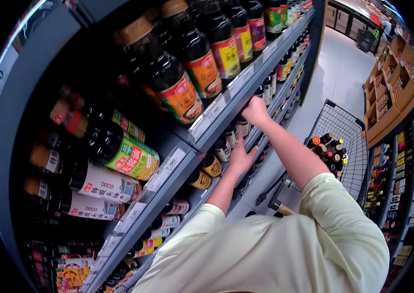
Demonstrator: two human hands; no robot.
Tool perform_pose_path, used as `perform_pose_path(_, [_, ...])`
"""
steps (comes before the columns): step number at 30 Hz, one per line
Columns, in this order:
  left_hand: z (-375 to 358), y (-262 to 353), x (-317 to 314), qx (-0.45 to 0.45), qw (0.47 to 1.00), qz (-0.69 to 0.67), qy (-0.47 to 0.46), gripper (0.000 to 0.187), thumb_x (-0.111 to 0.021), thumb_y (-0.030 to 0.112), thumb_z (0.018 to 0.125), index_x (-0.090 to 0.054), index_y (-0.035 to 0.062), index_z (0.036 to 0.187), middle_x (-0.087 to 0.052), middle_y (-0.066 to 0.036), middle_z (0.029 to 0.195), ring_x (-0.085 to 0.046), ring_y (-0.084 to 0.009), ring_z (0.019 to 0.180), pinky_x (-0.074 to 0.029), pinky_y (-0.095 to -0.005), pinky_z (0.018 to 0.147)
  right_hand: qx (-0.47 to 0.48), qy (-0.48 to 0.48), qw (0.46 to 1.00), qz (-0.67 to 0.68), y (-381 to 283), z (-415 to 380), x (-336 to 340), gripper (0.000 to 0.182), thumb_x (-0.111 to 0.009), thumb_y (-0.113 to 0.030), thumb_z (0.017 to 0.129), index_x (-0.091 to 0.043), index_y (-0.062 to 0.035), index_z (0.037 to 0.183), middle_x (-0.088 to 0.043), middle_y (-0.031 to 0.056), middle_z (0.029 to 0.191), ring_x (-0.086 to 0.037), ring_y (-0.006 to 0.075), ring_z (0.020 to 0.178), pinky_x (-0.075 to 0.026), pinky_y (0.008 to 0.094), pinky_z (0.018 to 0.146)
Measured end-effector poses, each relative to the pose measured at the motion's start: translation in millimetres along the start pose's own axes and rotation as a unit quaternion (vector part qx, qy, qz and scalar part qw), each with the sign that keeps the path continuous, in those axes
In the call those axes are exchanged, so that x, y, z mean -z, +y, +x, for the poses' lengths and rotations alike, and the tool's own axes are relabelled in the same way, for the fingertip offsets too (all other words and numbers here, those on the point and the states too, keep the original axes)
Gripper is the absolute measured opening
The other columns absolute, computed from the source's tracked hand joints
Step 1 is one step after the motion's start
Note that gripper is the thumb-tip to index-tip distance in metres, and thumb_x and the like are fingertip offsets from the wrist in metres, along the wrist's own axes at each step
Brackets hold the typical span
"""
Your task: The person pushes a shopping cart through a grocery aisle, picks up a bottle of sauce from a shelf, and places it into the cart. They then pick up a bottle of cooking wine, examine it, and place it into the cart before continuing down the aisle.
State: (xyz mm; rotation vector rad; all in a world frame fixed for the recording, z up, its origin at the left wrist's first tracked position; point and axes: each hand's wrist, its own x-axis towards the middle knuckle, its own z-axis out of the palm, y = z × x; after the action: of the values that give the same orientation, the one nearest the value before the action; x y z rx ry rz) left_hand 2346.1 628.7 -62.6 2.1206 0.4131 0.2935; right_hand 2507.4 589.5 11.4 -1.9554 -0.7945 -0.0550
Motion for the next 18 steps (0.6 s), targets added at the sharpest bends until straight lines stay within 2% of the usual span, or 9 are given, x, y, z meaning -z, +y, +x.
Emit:
perform_pose_path(5, [9.3, 5.8, -22.0, 0.023, 1.000, -0.017, -0.006, 0.103, -0.069, 0.034, 0.086, 0.000, -0.0016, 0.154, -0.050, -0.034, 0.134, -0.053, -0.0432, 0.124, -0.041, -0.0428, 0.104, 0.009, 0.048, 0.999, 0.025, -12.4, -41.0, 23.1, 0.037, -0.077, -0.013, 0.075, -0.058, 0.0005, 0.103, -0.066, 0.0231, 0.085, -0.064, 0.0417, 0.082, -0.050, 0.0448, 0.072])
perform_pose_path(8, [6.9, 11.5, -31.8, 0.000, 0.999, -0.031, 0.035, 0.104, -0.071, 0.030, 0.085, -0.001, -0.0023, 0.154, -0.034, -0.033, 0.148, -0.041, -0.0430, 0.135, -0.034, -0.0416, 0.111, -0.012, 0.111, 0.989, 0.096, -19.7, -64.5, 36.7, 0.035, -0.079, -0.016, 0.079, -0.059, -0.0035, 0.105, -0.066, 0.0165, 0.082, -0.065, 0.0281, 0.074, -0.051, 0.0371, 0.069])
perform_pose_path(9, [2.5, 19.6, -32.4, -0.003, 0.999, -0.028, 0.027, 0.104, -0.071, 0.030, 0.085, -0.001, -0.0023, 0.154, -0.034, -0.033, 0.148, -0.041, -0.0430, 0.135, -0.034, -0.0416, 0.111, -0.017, 0.118, 0.988, 0.096, -21.0, -71.4, 43.1, 0.035, -0.079, -0.016, 0.079, -0.059, -0.0035, 0.105, -0.066, 0.0165, 0.082, -0.065, 0.0281, 0.074, -0.051, 0.0371, 0.069])
perform_pose_path(11, [-8.2, 31.5, -35.8, -0.084, 0.993, 0.003, 0.088, 0.105, -0.075, 0.026, 0.082, -0.004, -0.0030, 0.154, -0.027, -0.031, 0.152, -0.032, -0.0429, 0.140, -0.029, -0.0433, 0.114, -0.024, 0.166, 0.975, 0.143, -29.7, -88.9, 61.0, 0.035, -0.079, -0.016, 0.080, -0.059, -0.0037, 0.106, -0.067, 0.0158, 0.085, -0.066, 0.0250, 0.077, -0.051, 0.0351, 0.071])
perform_pose_path(12, [-13.2, 37.2, -39.1, -0.116, 0.987, 0.030, 0.107, 0.103, -0.077, 0.023, 0.079, -0.011, -0.0005, 0.154, -0.024, -0.029, 0.154, -0.026, -0.0439, 0.142, -0.023, -0.0474, 0.116, -0.053, 0.162, 0.971, 0.166, -43.9, -100.9, 80.4, 0.030, -0.077, -0.008, 0.081, -0.061, -0.0032, 0.106, -0.071, 0.0083, 0.099, -0.066, 0.0132, 0.093, -0.051, 0.0294, 0.082])
perform_pose_path(13, [-19.8, 46.1, -39.6, -0.116, 0.987, 0.031, 0.103, 0.103, -0.077, 0.023, 0.079, -0.011, -0.0005, 0.154, -0.024, -0.029, 0.154, -0.026, -0.0439, 0.142, -0.023, -0.0474, 0.116, -0.054, 0.177, 0.961, 0.208, -43.3, -110.6, 89.8, 0.029, -0.075, -0.007, 0.083, -0.061, -0.0025, 0.108, -0.070, 0.0072, 0.103, -0.064, 0.0131, 0.097, -0.051, 0.0293, 0.084])
perform_pose_path(14, [-27.9, 56.8, -38.6, -0.140, 0.982, 0.068, 0.108, 0.101, -0.077, 0.023, 0.078, -0.015, 0.0025, 0.154, -0.024, -0.028, 0.154, -0.026, -0.0440, 0.142, -0.023, -0.0486, 0.116, -0.053, 0.192, 0.954, 0.223, -47.6, -121.8, 105.5, 0.030, -0.076, -0.007, 0.082, -0.060, -0.0028, 0.106, -0.068, 0.0071, 0.097, -0.063, 0.0112, 0.089, -0.052, 0.0285, 0.077])
perform_pose_path(16, [-35.9, 72.3, -38.6, -0.193, 0.966, 0.120, 0.124, 0.097, -0.078, 0.022, 0.075, -0.024, 0.0109, 0.155, -0.027, -0.024, 0.155, -0.026, -0.0439, 0.142, -0.023, -0.0505, 0.116, -0.061, 0.187, 0.937, 0.289, -59.1, -147.8, 143.6, 0.031, -0.073, -0.004, 0.085, -0.059, -0.0025, 0.112, -0.067, 0.0063, 0.111, -0.062, 0.0134, 0.102, -0.053, 0.0306, 0.085])
perform_pose_path(18, [-37.2, 87.0, -35.3, -0.219, 0.960, 0.137, 0.110, 0.095, -0.078, 0.022, 0.076, -0.026, 0.0113, 0.154, -0.029, -0.023, 0.154, -0.027, -0.0437, 0.142, -0.024, -0.0507, 0.116, -0.043, 0.203, 0.940, 0.271, -64.1, -173.7, 181.8, 0.029, -0.072, -0.001, 0.085, -0.059, -0.0011, 0.111, -0.067, 0.0078, 0.114, -0.063, 0.0135, 0.104, -0.051, 0.0291, 0.091])
